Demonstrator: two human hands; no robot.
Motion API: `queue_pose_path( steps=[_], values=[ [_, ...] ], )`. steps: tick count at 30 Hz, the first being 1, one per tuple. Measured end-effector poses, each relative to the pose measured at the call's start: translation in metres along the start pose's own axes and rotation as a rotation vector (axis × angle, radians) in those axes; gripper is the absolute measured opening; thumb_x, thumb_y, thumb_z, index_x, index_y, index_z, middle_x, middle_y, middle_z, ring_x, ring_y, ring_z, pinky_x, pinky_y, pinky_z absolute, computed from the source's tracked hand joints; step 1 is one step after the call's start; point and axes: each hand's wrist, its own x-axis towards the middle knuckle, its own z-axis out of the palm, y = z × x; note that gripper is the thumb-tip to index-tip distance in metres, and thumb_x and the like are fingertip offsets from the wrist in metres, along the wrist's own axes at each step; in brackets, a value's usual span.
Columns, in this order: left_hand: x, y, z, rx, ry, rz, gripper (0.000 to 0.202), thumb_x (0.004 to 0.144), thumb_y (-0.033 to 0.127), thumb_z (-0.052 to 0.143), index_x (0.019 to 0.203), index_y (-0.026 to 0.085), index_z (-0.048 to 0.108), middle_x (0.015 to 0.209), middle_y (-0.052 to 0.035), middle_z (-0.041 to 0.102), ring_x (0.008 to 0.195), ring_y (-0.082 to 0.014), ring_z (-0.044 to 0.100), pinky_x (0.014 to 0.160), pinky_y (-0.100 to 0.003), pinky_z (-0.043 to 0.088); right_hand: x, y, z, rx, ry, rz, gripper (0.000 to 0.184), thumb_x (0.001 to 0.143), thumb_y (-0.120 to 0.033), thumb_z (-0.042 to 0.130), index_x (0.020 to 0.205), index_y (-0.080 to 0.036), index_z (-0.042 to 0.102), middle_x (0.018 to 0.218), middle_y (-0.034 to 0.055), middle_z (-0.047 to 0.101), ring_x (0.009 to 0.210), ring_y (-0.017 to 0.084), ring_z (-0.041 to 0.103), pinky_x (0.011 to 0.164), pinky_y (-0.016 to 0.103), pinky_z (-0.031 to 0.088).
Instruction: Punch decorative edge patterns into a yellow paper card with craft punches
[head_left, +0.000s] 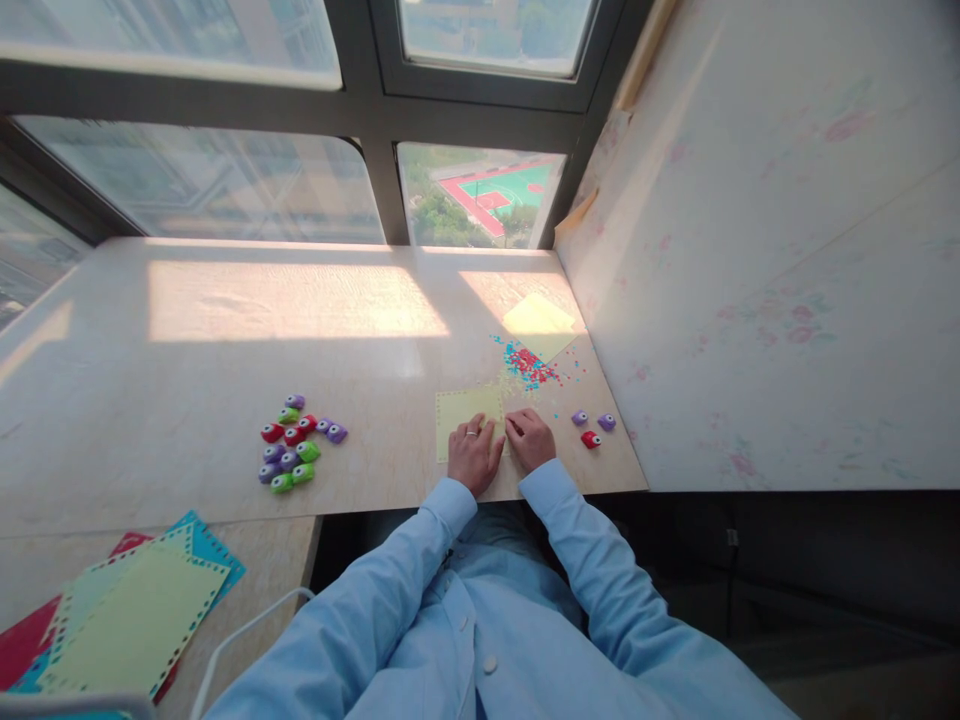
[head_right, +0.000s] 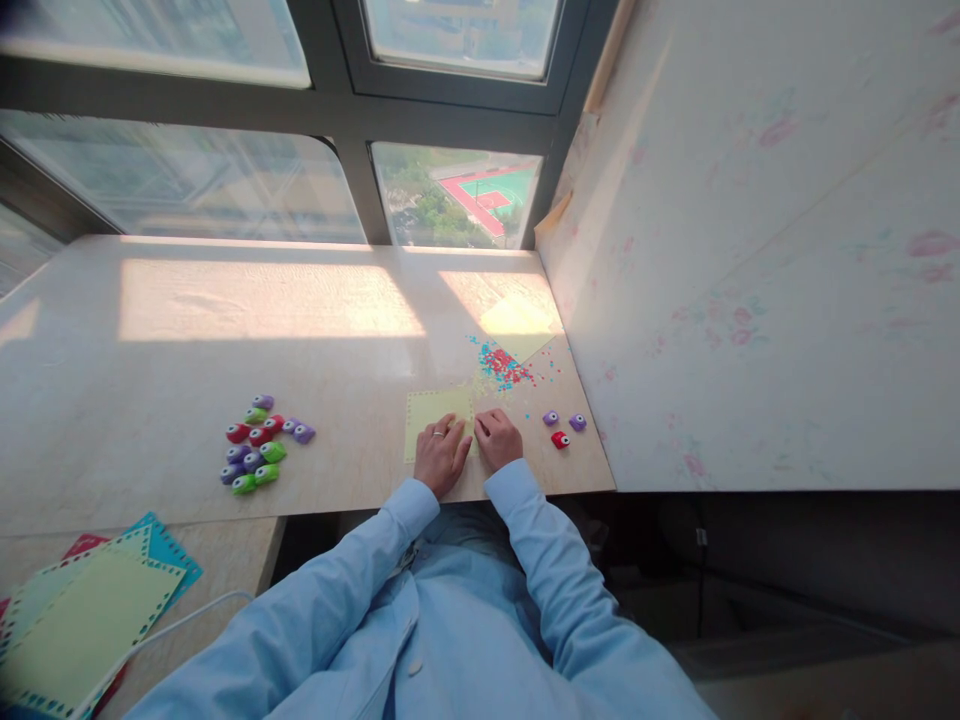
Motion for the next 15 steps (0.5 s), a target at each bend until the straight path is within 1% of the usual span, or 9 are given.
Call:
queue_pose_path(
  steps=[8, 15],
  values=[
    [0.0, -0.0022, 0.0038, -0.029, 0.031, 0.015, 0.036, 0.096, 0.039, 0.043, 0.123, 0.023, 0.061, 0.133, -0.0125, 0.056, 0.109, -0.03, 0.054, 0.088, -0.046, 0.044, 0.0, 0.0004, 0.0003, -0.002, 0.007, 0.017, 0.021, 0.089, -0.023, 0.052, 0.087, -0.022, 0.072, 0.089, 0.0061, 0.066, 0.08, 0.017, 0.06, 0.073, 0.026, 0.047],
    [0.0001, -0.0018, 0.0039, -0.024, 0.021, 0.012, 0.037, 0.096, 0.04, 0.043, 0.123, 0.022, 0.06, 0.133, -0.0121, 0.056, 0.111, -0.0306, 0.053, 0.087, -0.045, 0.043, -0.0002, 0.0011, 0.0007, -0.01, 0.01, 0.001, 0.02, 0.088, -0.021, 0.052, 0.087, -0.02, 0.072, 0.087, 0.0065, 0.065, 0.079, 0.017, 0.06, 0.073, 0.026, 0.046]
  ],
)
